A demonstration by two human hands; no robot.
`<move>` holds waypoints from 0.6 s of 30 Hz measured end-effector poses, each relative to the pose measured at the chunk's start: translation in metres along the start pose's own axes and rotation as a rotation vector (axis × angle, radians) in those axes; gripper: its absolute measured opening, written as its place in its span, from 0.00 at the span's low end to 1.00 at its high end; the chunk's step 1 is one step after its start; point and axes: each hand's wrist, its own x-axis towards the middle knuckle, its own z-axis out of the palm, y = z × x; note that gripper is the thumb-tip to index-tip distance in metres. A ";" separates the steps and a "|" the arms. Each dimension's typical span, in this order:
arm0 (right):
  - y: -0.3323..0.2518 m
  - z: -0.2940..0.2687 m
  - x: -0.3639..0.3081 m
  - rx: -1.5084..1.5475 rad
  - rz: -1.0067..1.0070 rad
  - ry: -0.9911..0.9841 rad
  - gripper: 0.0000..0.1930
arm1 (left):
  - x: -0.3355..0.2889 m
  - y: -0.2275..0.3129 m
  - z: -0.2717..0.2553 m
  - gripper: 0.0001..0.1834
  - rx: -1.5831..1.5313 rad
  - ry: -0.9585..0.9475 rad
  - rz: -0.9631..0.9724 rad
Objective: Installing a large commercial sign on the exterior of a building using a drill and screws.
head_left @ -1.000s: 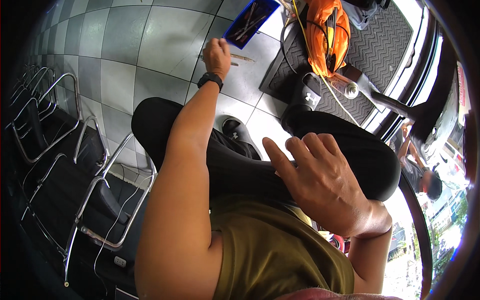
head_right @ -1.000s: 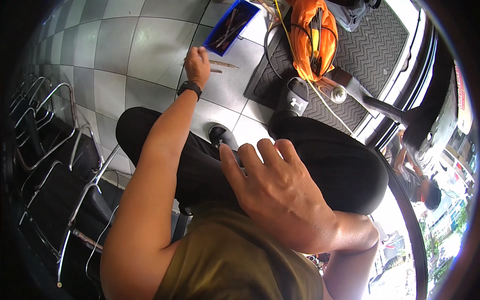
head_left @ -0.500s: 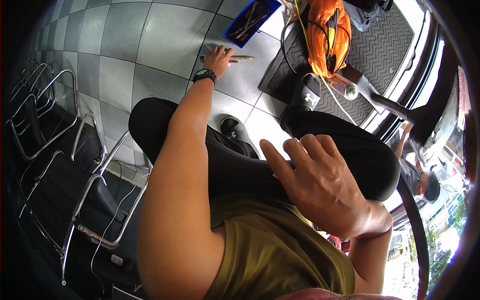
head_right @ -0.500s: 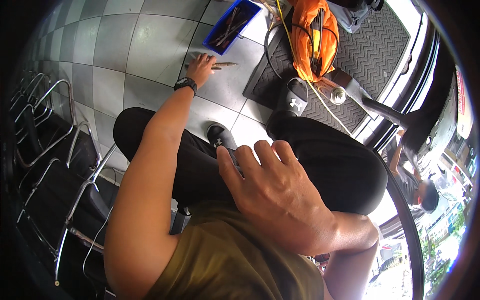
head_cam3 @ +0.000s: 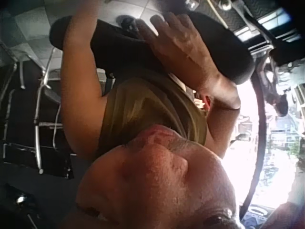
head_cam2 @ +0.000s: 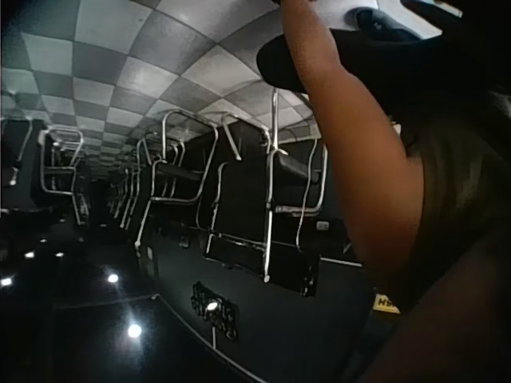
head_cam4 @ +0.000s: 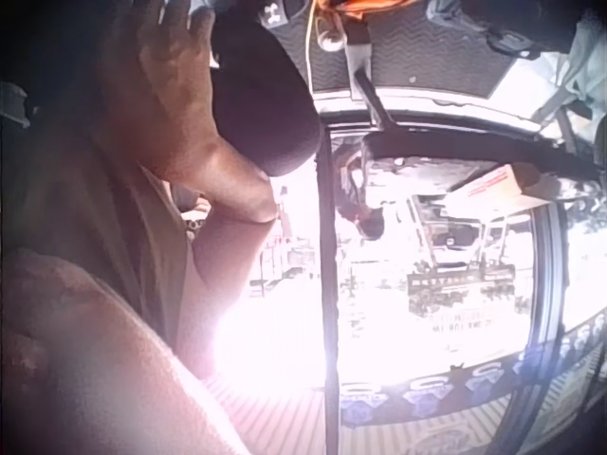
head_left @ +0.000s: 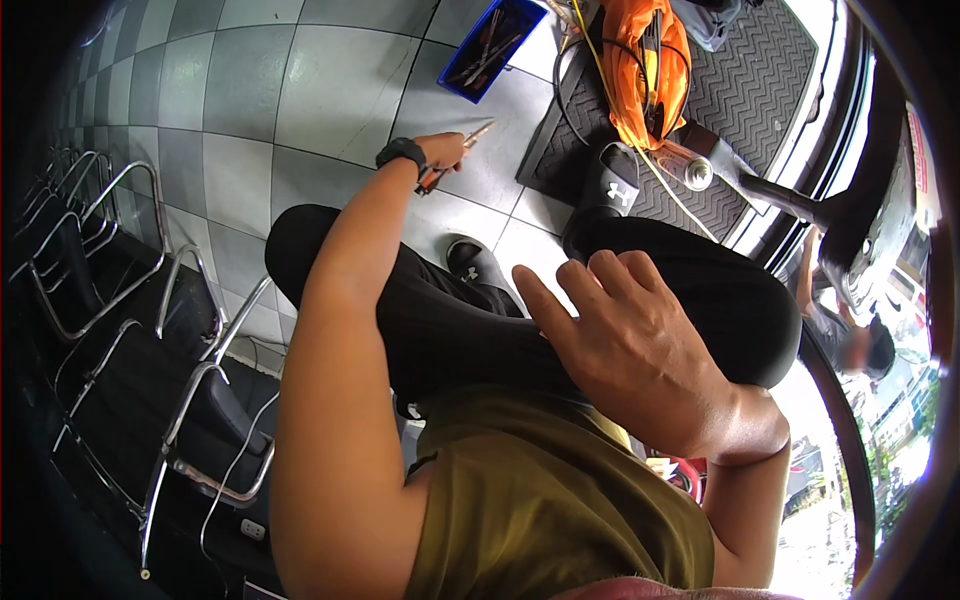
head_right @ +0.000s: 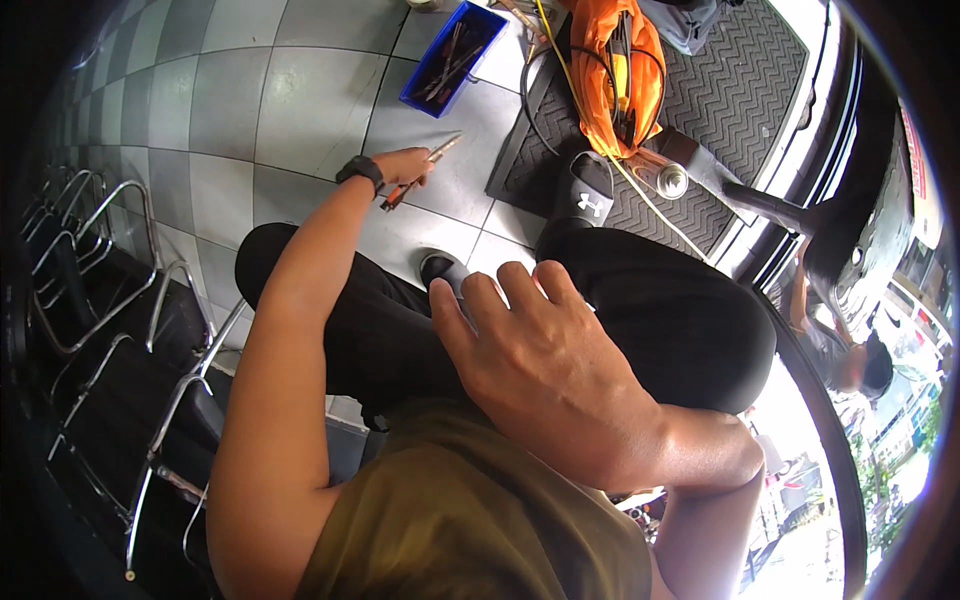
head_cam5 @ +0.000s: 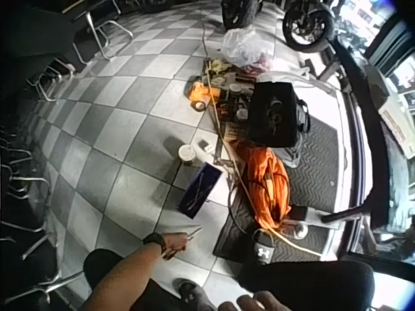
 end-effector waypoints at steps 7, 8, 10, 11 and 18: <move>-0.002 0.004 -0.001 0.019 -0.003 0.101 0.24 | -0.085 0.100 -0.097 0.11 -0.931 -0.280 0.184; -0.004 0.003 -0.001 0.009 -0.009 0.105 0.24 | -0.088 0.102 -0.108 0.11 -0.922 -0.273 0.187; -0.006 0.001 -0.002 -0.008 -0.008 0.112 0.24 | -0.084 0.107 -0.127 0.12 -0.964 -0.105 0.289; -0.006 0.000 -0.002 -0.023 -0.008 0.089 0.22 | -0.078 0.115 -0.131 0.13 -0.953 0.023 0.279; -0.007 0.001 -0.003 -0.007 0.011 0.086 0.21 | -0.035 0.132 -0.147 0.15 -0.554 0.088 0.037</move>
